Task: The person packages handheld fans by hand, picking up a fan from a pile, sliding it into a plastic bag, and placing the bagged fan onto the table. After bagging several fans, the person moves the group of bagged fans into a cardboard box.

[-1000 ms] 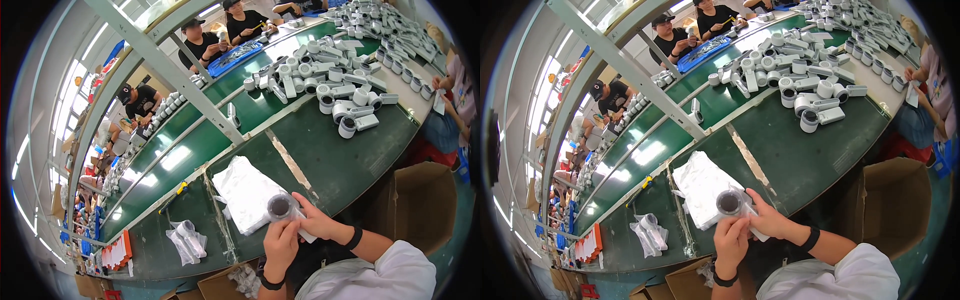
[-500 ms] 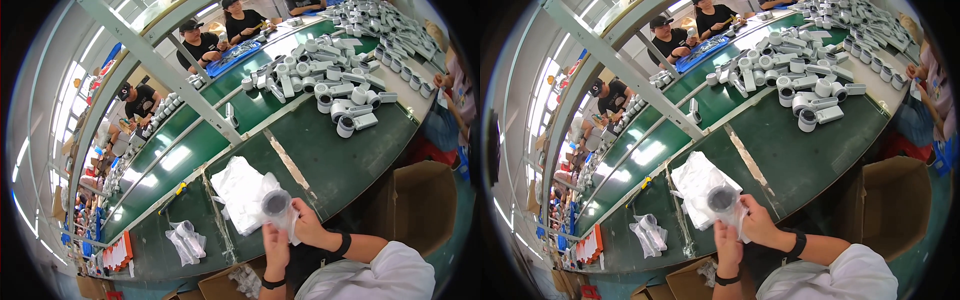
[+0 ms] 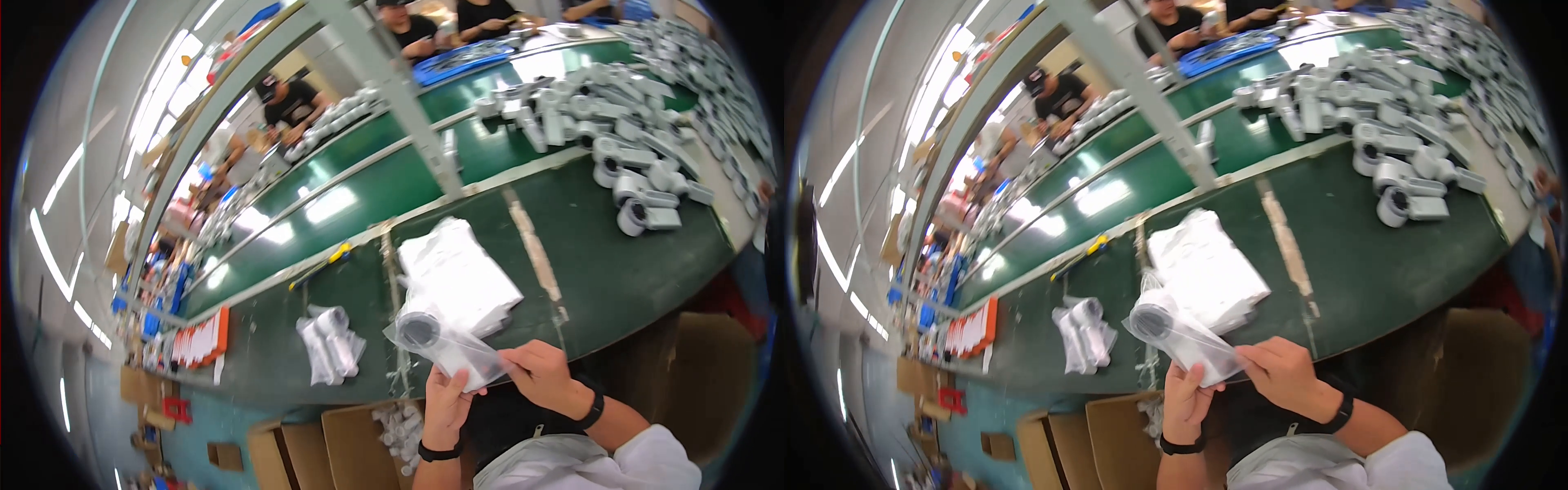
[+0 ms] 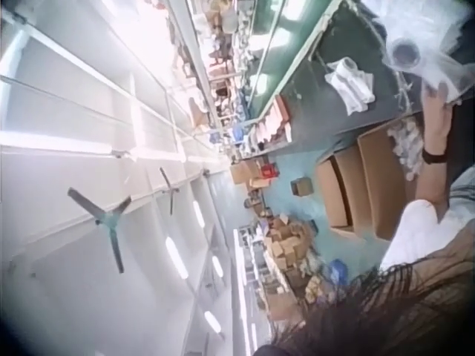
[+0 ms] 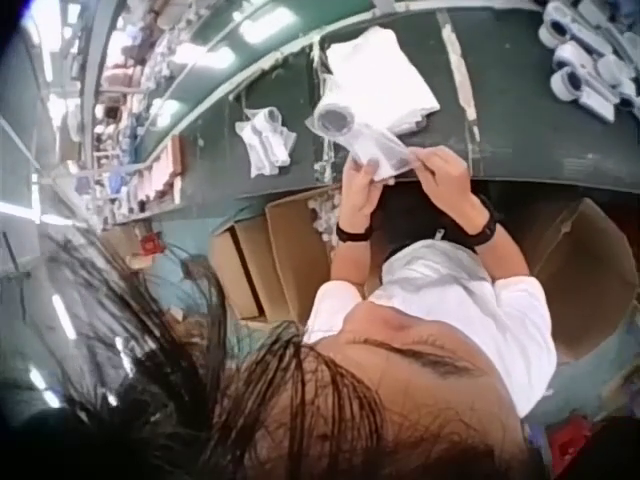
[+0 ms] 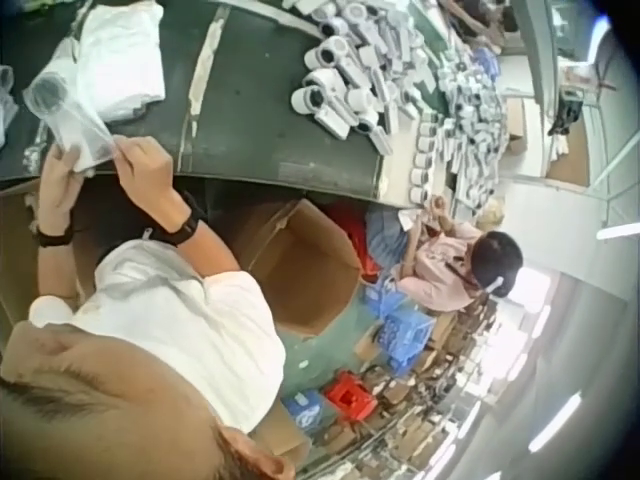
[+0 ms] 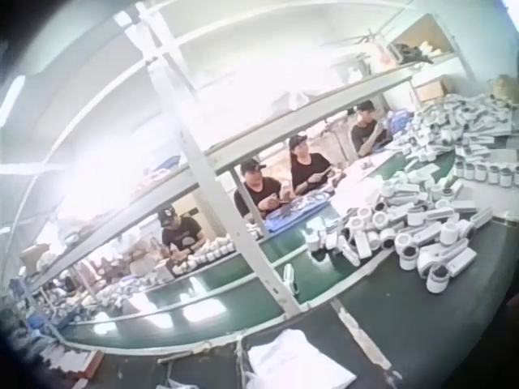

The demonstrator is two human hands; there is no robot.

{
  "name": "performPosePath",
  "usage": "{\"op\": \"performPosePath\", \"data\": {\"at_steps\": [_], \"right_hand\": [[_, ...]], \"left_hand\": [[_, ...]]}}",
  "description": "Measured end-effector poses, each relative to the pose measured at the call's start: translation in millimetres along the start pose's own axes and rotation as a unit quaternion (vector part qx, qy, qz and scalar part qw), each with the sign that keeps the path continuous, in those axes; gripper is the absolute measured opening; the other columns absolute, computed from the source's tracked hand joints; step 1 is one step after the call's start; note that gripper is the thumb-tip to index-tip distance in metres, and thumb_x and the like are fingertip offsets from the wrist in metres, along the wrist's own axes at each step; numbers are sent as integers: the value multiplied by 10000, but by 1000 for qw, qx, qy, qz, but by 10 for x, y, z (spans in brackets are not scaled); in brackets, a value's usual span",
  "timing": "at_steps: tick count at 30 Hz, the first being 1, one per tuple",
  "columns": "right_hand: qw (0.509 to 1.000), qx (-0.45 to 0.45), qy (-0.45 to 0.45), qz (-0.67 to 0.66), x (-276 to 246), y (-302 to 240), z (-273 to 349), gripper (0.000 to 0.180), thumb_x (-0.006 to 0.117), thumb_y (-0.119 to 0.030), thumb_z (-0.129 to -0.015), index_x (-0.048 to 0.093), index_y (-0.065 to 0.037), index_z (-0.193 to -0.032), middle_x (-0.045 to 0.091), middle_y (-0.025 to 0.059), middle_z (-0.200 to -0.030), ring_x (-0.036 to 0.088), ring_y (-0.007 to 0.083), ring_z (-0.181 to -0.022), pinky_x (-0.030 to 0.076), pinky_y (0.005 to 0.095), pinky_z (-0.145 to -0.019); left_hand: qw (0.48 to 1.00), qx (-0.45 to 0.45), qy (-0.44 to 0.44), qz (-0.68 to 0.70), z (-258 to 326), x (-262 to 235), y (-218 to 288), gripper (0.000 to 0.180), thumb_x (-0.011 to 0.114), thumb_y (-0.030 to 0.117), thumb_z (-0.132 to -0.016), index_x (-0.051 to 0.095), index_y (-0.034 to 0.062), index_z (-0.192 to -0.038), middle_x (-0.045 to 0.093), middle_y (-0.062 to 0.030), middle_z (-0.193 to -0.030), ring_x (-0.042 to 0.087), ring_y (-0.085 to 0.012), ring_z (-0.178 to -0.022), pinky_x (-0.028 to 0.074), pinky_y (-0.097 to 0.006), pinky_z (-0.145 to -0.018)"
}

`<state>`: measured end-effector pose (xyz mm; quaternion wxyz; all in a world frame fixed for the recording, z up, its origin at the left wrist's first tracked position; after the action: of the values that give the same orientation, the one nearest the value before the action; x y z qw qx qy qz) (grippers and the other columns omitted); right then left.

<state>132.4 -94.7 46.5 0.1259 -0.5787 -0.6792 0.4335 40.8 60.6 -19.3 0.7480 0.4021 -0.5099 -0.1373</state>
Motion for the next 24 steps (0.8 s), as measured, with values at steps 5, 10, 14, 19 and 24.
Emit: {"op": "performPosePath", "data": {"at_steps": [5, 10, 14, 19, 24], "right_hand": [[996, 42, -67, -49, 34, 183, 130, 118, 725, -83, -797, 713, -30, -902, 650, 92, -703, 615, 224, -587, 497, 309, -553], [982, 144, -101, -64, 56, 495, 261, 109, 714, -82, -815, 701, -12, -897, 631, 91, -676, 567, 174, -525, 448, 277, -502], [989, 120, -78, -47, 26, 516, 264, 78, 709, -81, -821, 696, -20, -868, 625, 82, -666, 547, 162, -495, 429, 270, -477], [990, 110, -71, -45, -15, 525, 251, 57, 702, -70, -823, 692, -20, -848, 623, 80, -660, 542, 162, -491, 421, 270, -472], [990, 88, -96, -50, 221, 467, 252, 79, 683, -87, -843, 695, -9, -849, 642, 94, -695, 570, 175, -537, 443, 269, -514]], "left_hand": [[929, 219, 238, -180, 417, -710, 1067, 410, 657, -42, -839, 510, -30, -1222, 617, -127, -1065, 648, -239, -883, 605, -367, -608], [743, 331, 435, -386, 865, -1741, 2188, 519, 649, -40, -849, 403, -70, -1305, 595, -153, -1086, 627, -209, -861, 569, -294, -607], [709, 313, 482, -410, 699, -2387, 2337, 523, 659, -31, -841, 410, -69, -1299, 614, -162, -1027, 633, -201, -787, 550, -282, -582], [735, 219, 496, -407, 343, -2757, 2083, 492, 673, -20, -828, 456, -51, -1268, 619, -159, -940, 594, -163, -600, 491, -268, -507], [569, 223, 517, -599, 675, -2552, 2309, 516, 722, 117, -812, 514, 10, -1272, 624, -182, -1071, 609, -280, -872, 471, -385, -795]]}}
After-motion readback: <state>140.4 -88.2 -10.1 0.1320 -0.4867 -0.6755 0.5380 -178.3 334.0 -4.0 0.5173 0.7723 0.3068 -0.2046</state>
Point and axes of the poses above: each hand's wrist, its own z-axis away from the middle knuckle, its own x-axis out of the palm, y = z × x, the point moved 8 cm from there along -z, towards the middle knuckle
